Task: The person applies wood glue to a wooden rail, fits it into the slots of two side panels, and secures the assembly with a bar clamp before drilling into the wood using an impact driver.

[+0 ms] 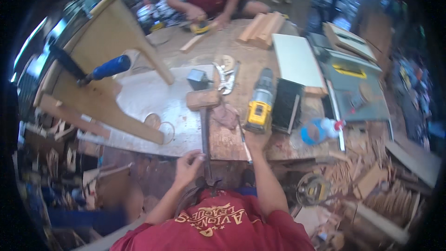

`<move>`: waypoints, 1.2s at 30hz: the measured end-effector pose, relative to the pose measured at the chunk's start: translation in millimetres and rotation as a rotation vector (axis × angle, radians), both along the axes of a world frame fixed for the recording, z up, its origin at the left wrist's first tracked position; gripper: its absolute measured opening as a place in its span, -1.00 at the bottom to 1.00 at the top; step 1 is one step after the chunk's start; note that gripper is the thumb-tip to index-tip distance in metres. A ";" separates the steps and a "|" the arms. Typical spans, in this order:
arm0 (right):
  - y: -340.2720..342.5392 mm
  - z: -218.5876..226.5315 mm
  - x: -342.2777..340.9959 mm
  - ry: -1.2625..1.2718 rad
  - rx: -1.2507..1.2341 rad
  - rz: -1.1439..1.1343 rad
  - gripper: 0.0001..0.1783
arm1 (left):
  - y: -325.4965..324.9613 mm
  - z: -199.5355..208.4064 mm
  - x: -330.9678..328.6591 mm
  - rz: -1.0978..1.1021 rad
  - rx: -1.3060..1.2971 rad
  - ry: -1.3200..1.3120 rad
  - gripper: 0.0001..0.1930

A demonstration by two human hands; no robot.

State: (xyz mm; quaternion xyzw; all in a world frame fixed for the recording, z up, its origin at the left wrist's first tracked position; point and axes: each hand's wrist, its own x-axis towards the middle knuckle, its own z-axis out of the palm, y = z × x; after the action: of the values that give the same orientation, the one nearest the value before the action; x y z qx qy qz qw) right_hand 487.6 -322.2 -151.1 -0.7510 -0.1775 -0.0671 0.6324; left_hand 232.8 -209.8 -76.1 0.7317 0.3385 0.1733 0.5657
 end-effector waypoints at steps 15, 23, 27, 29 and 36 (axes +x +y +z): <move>127.5 -30.5 146.8 -0.014 -0.156 -0.132 -0.23 | -62.9 -40.7 -124.6 0.700 0.201 0.102 -0.74; 129.3 3.5 126.5 -0.079 -0.186 -0.238 -0.44 | -31.1 -48.3 -223.0 0.868 0.206 0.158 -0.81; 95.4 23.5 83.7 -0.509 -0.346 -0.280 -0.36 | 43.6 -68.8 -318.5 1.005 0.237 0.075 -0.83; 78.3 11.0 46.2 -0.468 -0.481 -0.435 -0.29 | 91.8 -67.5 -361.2 1.049 0.303 0.017 -0.84; 70.0 5.4 -206.5 -0.331 -0.464 -0.257 -0.50 | 270.0 -58.3 -450.9 1.110 0.184 -0.358 -0.60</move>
State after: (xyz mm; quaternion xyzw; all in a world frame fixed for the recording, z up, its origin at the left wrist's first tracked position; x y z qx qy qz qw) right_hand 281.1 -252.2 -145.6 -0.8705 -0.1923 -0.2254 0.3930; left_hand -218.1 60.3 -134.4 0.4506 0.5534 0.5930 0.3730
